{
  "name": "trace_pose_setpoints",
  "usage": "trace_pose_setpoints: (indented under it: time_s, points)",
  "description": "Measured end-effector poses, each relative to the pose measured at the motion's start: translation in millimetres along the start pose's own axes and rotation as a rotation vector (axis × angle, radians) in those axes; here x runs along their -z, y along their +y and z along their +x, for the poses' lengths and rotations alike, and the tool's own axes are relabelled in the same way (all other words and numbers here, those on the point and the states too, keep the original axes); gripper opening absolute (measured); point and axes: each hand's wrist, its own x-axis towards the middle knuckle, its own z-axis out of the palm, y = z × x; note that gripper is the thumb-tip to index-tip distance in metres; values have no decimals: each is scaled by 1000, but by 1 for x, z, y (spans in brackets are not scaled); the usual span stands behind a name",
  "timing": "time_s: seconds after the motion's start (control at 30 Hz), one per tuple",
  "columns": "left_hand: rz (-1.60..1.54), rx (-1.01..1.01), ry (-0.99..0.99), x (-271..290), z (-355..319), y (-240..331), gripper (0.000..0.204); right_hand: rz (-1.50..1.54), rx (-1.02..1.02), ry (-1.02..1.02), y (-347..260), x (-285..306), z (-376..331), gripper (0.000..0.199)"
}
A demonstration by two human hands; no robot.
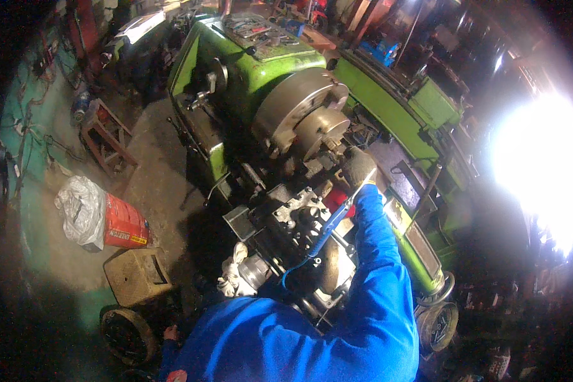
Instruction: The person operates a green metal lathe in a workshop, using a wrench to tighten the chuck and adjusting the tool post. They then use a long metal bar to rotate the chuck by hand, checking alignment and securing the workpiece.
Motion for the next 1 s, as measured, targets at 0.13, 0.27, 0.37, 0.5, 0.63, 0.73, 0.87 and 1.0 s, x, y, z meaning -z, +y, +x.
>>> trace_pose_setpoints:
  time_s: [0.13,0.27,0.37,0.5,0.63,0.73,0.87,1.0]
  points:
    - [-153,3,-30,7,3,1,35,145,-48,47,32,-29,6,28]
    - [-83,7,-30,0,-5,2,35,84,-3,38,23,-18,12,29]
    - [-8,-53,23,6,-1,-7,36,46,20,36,4,-10,3,29]
    - [-147,-4,-23,7,8,-8,37,-117,123,-1,16,-12,0,26]
    - [-95,38,-77,9,3,-2,36,-150,263,-75,26,-12,-8,27]
    - [-63,78,-87,6,-4,-5,35,-261,224,-156,3,6,-13,25]
    - [-173,56,-57,6,-4,-12,36,-66,221,-22,12,-2,-20,22]
    - [360,-200,-60,8,-1,7,37,-118,75,-65,2,14,-15,27]
